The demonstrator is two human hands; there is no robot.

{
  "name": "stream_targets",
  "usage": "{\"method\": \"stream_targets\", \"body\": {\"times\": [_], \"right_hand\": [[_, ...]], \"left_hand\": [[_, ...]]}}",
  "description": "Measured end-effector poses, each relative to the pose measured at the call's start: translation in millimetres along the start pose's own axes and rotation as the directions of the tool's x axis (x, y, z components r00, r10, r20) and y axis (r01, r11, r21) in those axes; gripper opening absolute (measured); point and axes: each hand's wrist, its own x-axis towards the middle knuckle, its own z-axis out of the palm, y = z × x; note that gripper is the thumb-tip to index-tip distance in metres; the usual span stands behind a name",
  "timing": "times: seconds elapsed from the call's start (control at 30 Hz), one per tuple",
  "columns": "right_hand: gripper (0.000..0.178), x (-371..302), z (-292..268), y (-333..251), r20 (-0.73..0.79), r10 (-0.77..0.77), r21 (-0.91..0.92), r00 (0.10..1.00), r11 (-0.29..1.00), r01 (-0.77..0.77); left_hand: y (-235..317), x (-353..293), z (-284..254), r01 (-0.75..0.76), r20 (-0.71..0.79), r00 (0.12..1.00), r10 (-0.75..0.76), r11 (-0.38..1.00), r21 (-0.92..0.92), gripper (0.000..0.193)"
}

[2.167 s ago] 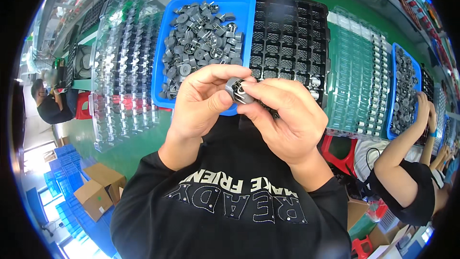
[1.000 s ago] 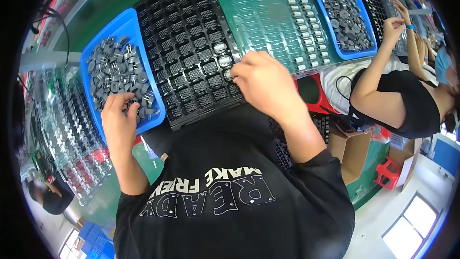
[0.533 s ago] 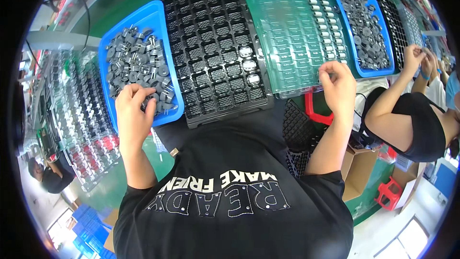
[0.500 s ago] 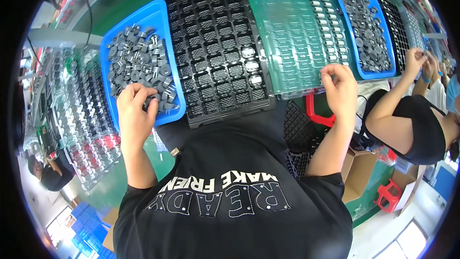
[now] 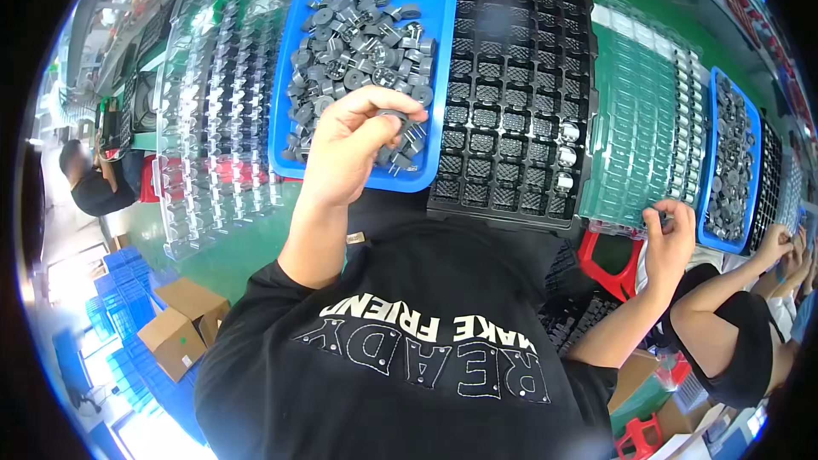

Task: The worker is picking up small metal electronic components from a blue storage bin and placing them into a black organizational tray for sorting and inspection.

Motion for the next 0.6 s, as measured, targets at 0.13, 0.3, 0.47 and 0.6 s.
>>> {"method": "stream_targets", "body": {"times": [0.13,0.3,0.47,0.6], "right_hand": [[0.018,5.0,4.9,0.7,0.0,0.16,0.024,0.987,0.987,-0.16],[0.013,0.0,3.8,6.4,0.018,0.057,0.119,0.998,0.991,-0.059],[0.015,-9.2,-3.6,16.5,-0.014,-0.056,0.149,0.998,0.987,0.057],[0.016,-14.1,-5.7,12.4,-0.038,-0.076,0.134,0.996,0.988,0.08]], "left_hand": [[5.7,-0.9,7.6,0.215,0.095,0.976,-0.198,0.945,-0.246,0.037],[4.7,2.5,1.6,0.265,0.217,0.957,-0.192,0.882,-0.389,0.046],[3.4,5.0,5.2,0.206,0.204,0.969,-0.142,0.916,-0.343,0.047],[-0.5,5.9,6.8,0.165,0.184,0.978,-0.101,0.91,-0.38,0.044]]}}
